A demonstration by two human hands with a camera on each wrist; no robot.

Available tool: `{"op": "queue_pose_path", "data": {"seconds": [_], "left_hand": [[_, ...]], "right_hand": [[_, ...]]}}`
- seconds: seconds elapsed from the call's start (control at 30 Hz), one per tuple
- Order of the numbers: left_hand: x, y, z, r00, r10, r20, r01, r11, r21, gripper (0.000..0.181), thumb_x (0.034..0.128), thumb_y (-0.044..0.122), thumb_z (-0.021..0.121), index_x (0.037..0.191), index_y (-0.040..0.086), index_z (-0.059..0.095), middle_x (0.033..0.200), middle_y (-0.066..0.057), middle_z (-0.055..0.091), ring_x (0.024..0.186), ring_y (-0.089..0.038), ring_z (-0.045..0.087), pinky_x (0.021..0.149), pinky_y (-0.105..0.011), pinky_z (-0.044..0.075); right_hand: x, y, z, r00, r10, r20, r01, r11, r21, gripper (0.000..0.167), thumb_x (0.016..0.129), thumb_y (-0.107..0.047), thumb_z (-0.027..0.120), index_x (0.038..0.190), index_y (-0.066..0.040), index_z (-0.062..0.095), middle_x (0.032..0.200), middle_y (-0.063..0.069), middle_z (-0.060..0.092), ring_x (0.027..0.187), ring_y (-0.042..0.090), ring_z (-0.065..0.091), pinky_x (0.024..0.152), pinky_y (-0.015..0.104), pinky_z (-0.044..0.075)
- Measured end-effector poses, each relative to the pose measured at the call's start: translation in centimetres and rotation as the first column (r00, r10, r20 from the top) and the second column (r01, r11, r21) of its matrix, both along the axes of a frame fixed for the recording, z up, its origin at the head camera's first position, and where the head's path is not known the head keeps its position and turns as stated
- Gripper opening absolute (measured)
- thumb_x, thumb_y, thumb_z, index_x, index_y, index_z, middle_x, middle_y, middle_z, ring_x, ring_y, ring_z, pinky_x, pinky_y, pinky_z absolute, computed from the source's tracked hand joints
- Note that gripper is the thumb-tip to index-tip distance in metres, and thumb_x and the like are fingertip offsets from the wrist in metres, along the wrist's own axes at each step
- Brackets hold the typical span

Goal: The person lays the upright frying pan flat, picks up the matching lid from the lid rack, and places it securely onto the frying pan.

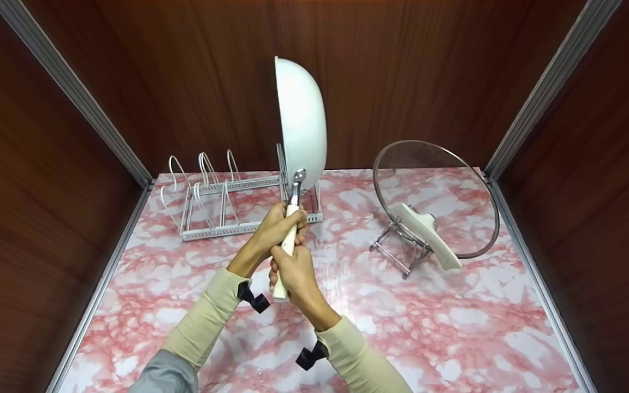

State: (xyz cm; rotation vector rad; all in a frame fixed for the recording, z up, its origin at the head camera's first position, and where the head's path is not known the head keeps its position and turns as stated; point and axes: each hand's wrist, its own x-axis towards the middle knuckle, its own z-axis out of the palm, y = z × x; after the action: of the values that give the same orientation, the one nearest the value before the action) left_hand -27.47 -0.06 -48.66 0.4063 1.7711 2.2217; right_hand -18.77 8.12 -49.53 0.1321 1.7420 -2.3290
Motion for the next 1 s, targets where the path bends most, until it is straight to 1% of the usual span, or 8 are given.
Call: {"op": "queue_pose_path", "data": {"seconds": [0.1,0.2,0.37,0.47,0.63,0.73,0.83,1.0], "left_hand": [[0.1,0.2,-0.1,1.0,-0.014,-0.024,0.015,1.0,0.022,0.009,0.1021,0.002,0.053,0.109,0.002,0.047,0.071,-0.003,0.058,0.048,-0.009,0.061,0.047,-0.022,0.055],[0.1,0.4,-0.3,0.999,-0.023,-0.034,0.025,0.998,0.06,0.01,0.1013,0.0,0.053,0.108,0.003,0.046,0.069,-0.003,0.057,0.048,-0.009,0.061,0.046,-0.022,0.055],[0.3,0.6,-0.6,0.999,-0.041,-0.016,0.043,0.991,0.128,0.012,0.1007,-0.004,0.049,0.109,0.002,0.043,0.069,-0.002,0.056,0.047,-0.01,0.06,0.046,-0.022,0.055],[0.3,0.8,-0.6,0.998,-0.055,-0.01,0.056,0.986,0.158,0.012,0.1001,-0.003,0.049,0.109,0.001,0.043,0.069,-0.002,0.056,0.048,-0.01,0.06,0.047,-0.023,0.055],[0.3,1.1,-0.7,0.997,-0.07,0.007,0.068,0.978,0.196,0.01,0.0981,-0.001,0.05,0.104,0.005,0.045,0.069,-0.001,0.056,0.049,-0.01,0.06,0.048,-0.022,0.055],[0.4,1.3,-0.8,0.996,-0.092,0.02,0.085,0.971,0.224,0.009,0.0986,-0.001,0.049,0.101,0.007,0.045,0.069,0.001,0.056,0.051,-0.01,0.061,0.05,-0.022,0.055],[0.5,1.4,-0.8,0.992,-0.12,0.035,0.106,0.958,0.266,0.007,0.1,0.001,0.047,0.099,0.008,0.046,0.069,0.002,0.056,0.054,-0.01,0.063,0.053,-0.022,0.056],[0.5,1.5,-0.8,0.986,-0.157,0.064,0.128,0.938,0.323,0.01,0.1009,0.003,0.047,0.093,0.009,0.048,0.07,0.004,0.056,0.053,-0.007,0.059,0.051,-0.019,0.052]], "right_hand": [[0.1,0.2,0.0,1.0,-0.003,0.021,0.003,1.0,-0.013,0.018,0.096,-0.006,0.05,0.079,-0.009,0.045,0.054,-0.005,0.042,0.038,0.007,0.041,0.035,0.024,0.039],[0.3,0.3,0.1,1.0,0.003,0.031,-0.001,0.999,-0.035,0.019,0.097,-0.006,0.049,0.079,-0.01,0.044,0.054,-0.005,0.041,0.038,0.007,0.04,0.035,0.024,0.038],[0.5,0.5,0.2,1.0,0.008,0.027,-0.006,0.998,-0.058,0.022,0.097,-0.006,0.049,0.076,-0.01,0.044,0.053,-0.005,0.041,0.038,0.006,0.04,0.035,0.024,0.038],[0.6,0.7,0.4,1.0,0.004,0.03,-0.003,0.998,-0.058,0.023,0.096,-0.006,0.051,0.075,-0.011,0.043,0.052,-0.006,0.04,0.038,0.006,0.04,0.035,0.023,0.038],[0.7,0.9,0.6,1.0,0.008,0.03,-0.005,0.996,-0.095,0.022,0.097,-0.007,0.052,0.078,-0.011,0.042,0.054,-0.007,0.039,0.038,0.005,0.038,0.035,0.022,0.037],[0.8,1.0,0.6,0.999,0.005,0.032,-0.001,0.992,-0.125,0.019,0.098,-0.006,0.051,0.082,-0.011,0.042,0.054,-0.007,0.039,0.038,0.005,0.039,0.035,0.023,0.037],[0.9,1.1,0.7,1.0,0.007,0.029,-0.002,0.989,-0.148,0.018,0.099,-0.006,0.051,0.085,-0.011,0.042,0.054,-0.007,0.039,0.037,0.005,0.039,0.035,0.023,0.038],[0.9,1.3,0.7,1.0,0.022,0.011,-0.02,0.984,-0.179,0.021,0.1,-0.007,0.052,0.082,-0.011,0.043,0.055,-0.008,0.039,0.037,0.004,0.04,0.035,0.022,0.038]]}}
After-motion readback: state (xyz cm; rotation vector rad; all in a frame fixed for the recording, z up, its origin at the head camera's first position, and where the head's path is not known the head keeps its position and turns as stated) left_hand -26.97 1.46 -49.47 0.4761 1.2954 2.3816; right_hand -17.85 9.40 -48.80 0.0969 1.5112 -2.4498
